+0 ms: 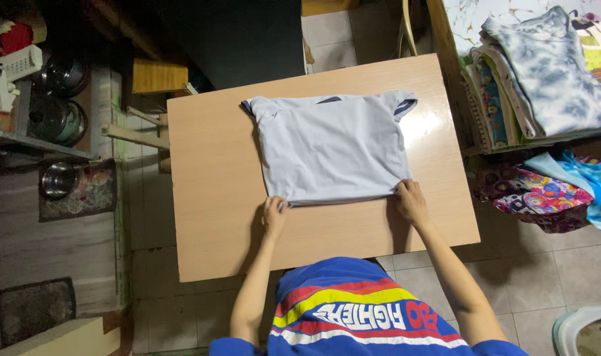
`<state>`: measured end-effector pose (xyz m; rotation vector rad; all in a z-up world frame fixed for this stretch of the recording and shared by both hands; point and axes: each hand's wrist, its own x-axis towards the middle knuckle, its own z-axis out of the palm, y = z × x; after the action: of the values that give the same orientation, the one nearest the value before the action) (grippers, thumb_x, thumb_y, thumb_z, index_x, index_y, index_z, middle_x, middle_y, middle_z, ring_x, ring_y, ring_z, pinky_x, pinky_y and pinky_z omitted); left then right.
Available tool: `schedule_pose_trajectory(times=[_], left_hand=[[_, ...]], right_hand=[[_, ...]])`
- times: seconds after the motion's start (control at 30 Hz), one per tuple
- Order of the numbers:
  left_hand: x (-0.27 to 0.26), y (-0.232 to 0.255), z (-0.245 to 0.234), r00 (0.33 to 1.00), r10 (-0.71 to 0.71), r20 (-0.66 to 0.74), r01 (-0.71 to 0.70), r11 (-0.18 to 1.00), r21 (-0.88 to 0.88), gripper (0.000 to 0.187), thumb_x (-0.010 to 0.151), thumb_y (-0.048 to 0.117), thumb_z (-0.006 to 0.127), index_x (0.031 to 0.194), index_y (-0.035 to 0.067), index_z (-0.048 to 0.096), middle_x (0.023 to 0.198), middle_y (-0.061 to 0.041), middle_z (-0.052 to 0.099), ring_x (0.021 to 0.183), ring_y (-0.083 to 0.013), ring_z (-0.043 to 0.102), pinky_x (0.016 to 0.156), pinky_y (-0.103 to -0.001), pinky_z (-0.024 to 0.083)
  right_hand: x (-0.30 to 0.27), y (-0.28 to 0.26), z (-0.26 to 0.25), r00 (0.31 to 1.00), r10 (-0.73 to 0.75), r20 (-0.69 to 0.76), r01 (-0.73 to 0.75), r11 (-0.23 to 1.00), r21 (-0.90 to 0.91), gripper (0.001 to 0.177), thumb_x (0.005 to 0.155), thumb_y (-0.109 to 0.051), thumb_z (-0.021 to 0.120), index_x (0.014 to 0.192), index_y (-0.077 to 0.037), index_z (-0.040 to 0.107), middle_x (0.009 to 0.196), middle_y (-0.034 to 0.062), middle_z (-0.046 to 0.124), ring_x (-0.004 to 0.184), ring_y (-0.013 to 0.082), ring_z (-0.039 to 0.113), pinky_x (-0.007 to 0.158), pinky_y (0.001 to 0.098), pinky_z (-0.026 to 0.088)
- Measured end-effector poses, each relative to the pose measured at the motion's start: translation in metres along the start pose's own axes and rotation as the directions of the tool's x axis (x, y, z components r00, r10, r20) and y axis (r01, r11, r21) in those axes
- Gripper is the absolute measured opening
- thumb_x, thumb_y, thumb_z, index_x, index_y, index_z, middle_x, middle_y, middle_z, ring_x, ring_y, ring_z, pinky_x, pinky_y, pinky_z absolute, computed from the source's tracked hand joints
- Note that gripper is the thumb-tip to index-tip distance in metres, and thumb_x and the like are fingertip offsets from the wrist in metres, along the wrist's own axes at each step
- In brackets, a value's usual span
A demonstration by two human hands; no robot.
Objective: The person folds several t-shirts one by one on a wooden table. They smooth and align each shirt, fold the sleeves and body, then place the folded shirts into a nearby drawer.
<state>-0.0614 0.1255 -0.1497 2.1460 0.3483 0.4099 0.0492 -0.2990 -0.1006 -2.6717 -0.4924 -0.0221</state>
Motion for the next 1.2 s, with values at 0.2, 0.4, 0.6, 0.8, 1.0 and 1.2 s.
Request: schedule_pose_trajectory(times=[0.2, 0.4, 0.6, 0.8, 1.0, 1.2], left_hand=[[0.055, 0.004, -0.022, 0.984, -0.152, 0.092, 0.173, 0.701, -0.692, 0.009, 0.106, 0.014, 0.061, 0.100, 0.009, 0.056, 0.091, 0.004, 0.050, 0.083, -0.0077, 0.045, 0.076, -0.024, 0.039], [0.150, 0.103, -0.109, 0.983, 0.142, 0.112, -0.119, 0.974, -0.190, 0.038, 0.078, 0.008, 0.088, 0.096, 0.007, 0.054, 0.088, 0.000, 0.047, 0.079, -0.0120, 0.044, 0.067, -0.028, 0.048], [0.217, 0.231, -0.249, 0.957, 0.283, 0.066, -0.256, 0.930, -0.265, 0.019, 0.090, -0.008, 0.061, 0.103, 0.004, 0.066, 0.096, 0.001, 0.068, 0.090, -0.0066, 0.067, 0.073, -0.027, 0.059], [0.258, 0.276, -0.306, 0.900, 0.411, -0.141, -0.426, 0.900, -0.096, 0.014, 0.094, -0.009, 0.064, 0.104, -0.001, 0.070, 0.091, -0.003, 0.071, 0.085, -0.0099, 0.065, 0.074, -0.025, 0.050], [0.298, 0.239, -0.318, 0.929, 0.079, -0.362, -0.043, 0.993, 0.106, 0.010, 0.092, -0.007, 0.061, 0.098, -0.001, 0.067, 0.085, -0.013, 0.071, 0.071, -0.0145, 0.064, 0.065, -0.033, 0.048], [0.315, 0.246, -0.299, 0.599, 0.377, -0.706, -0.658, 0.734, -0.167, 0.023, 0.091, -0.015, 0.050, 0.109, -0.004, 0.059, 0.105, -0.015, 0.068, 0.100, -0.0201, 0.068, 0.094, -0.037, 0.055]], right_hand=[[0.045, 0.020, -0.020, 0.974, 0.123, -0.190, -0.050, 0.936, 0.349, 0.017, 0.091, 0.003, 0.059, 0.105, -0.005, 0.065, 0.086, 0.0146, 0.068, 0.078, 0.0277, 0.067, 0.070, 0.0394, 0.053], [0.142, 0.000, -0.131, 0.833, 0.061, -0.550, 0.170, 0.918, 0.358, 0.005, 0.100, 0.003, 0.061, 0.100, 0.000, 0.065, 0.075, 0.0046, 0.059, 0.065, 0.0105, 0.053, 0.059, 0.0277, 0.042], [0.209, -0.058, -0.269, 0.734, -0.094, -0.672, 0.376, 0.881, 0.288, 0.012, 0.094, 0.010, 0.059, 0.103, 0.003, 0.062, 0.081, -0.0011, 0.060, 0.074, 0.0052, 0.049, 0.065, 0.0243, 0.037], [0.273, -0.085, -0.345, 0.761, -0.145, -0.632, 0.511, 0.734, 0.447, 0.012, 0.099, 0.013, 0.061, 0.098, 0.001, 0.064, 0.075, -0.0038, 0.053, 0.068, 0.0040, 0.046, 0.060, 0.0230, 0.035], [0.289, -0.095, -0.371, 0.727, -0.221, -0.650, 0.485, 0.836, 0.258, 0.012, 0.100, 0.012, 0.071, 0.095, 0.001, 0.066, 0.075, -0.0037, 0.054, 0.069, 0.0041, 0.048, 0.058, 0.0250, 0.033], [0.302, -0.115, -0.362, 0.441, -0.098, -0.892, 0.637, 0.735, 0.234, 0.009, 0.104, 0.005, 0.064, 0.098, -0.001, 0.062, 0.072, 0.0039, 0.064, 0.064, 0.0121, 0.062, 0.055, 0.0306, 0.044]])
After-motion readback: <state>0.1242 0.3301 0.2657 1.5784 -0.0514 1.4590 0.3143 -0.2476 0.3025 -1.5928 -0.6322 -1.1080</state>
